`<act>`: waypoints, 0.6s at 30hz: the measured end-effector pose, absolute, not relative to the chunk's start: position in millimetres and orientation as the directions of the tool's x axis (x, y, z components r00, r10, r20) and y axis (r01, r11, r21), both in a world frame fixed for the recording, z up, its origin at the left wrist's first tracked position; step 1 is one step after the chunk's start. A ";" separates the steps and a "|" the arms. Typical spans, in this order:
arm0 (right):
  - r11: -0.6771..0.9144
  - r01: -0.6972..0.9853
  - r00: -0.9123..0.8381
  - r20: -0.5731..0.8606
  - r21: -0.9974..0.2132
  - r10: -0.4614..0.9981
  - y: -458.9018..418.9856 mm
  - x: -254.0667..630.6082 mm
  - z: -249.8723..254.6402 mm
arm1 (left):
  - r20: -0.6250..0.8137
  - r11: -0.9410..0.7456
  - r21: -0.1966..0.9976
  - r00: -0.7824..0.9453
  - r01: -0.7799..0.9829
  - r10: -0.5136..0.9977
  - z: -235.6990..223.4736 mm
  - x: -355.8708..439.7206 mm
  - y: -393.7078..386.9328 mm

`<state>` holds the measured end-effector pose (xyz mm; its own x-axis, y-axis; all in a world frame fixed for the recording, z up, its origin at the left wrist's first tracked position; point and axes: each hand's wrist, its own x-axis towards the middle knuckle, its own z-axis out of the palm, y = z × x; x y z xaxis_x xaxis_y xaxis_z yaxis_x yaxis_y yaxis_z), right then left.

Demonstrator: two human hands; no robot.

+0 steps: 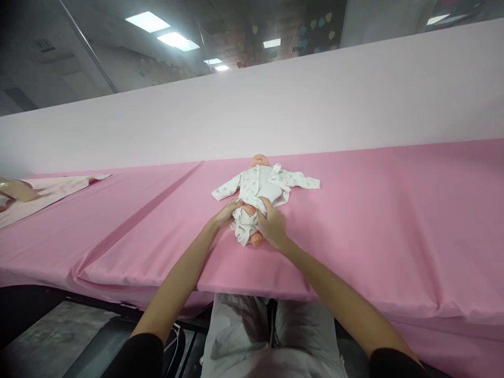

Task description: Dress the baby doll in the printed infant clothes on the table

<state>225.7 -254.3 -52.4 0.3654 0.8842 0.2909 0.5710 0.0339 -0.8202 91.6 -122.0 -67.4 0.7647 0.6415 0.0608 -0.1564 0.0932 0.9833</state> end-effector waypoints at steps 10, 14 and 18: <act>0.071 0.449 0.436 0.288 -0.891 0.852 -251.6 227.2 -55.1 | 0.083 0.151 0.967 0.816 -0.204 0.572 -61.2 91.4 -126.9; 0.105 0.381 0.487 0.296 -0.919 0.822 -249.6 227.8 -59.4 | 0.104 0.182 0.953 0.825 -0.242 0.555 -59.4 91.3 -128.3; 0.138 0.361 0.508 0.318 -0.922 0.800 -247.6 228.0 -64.0 | 0.102 0.156 0.964 0.838 -0.217 0.537 -58.7 90.1 -128.4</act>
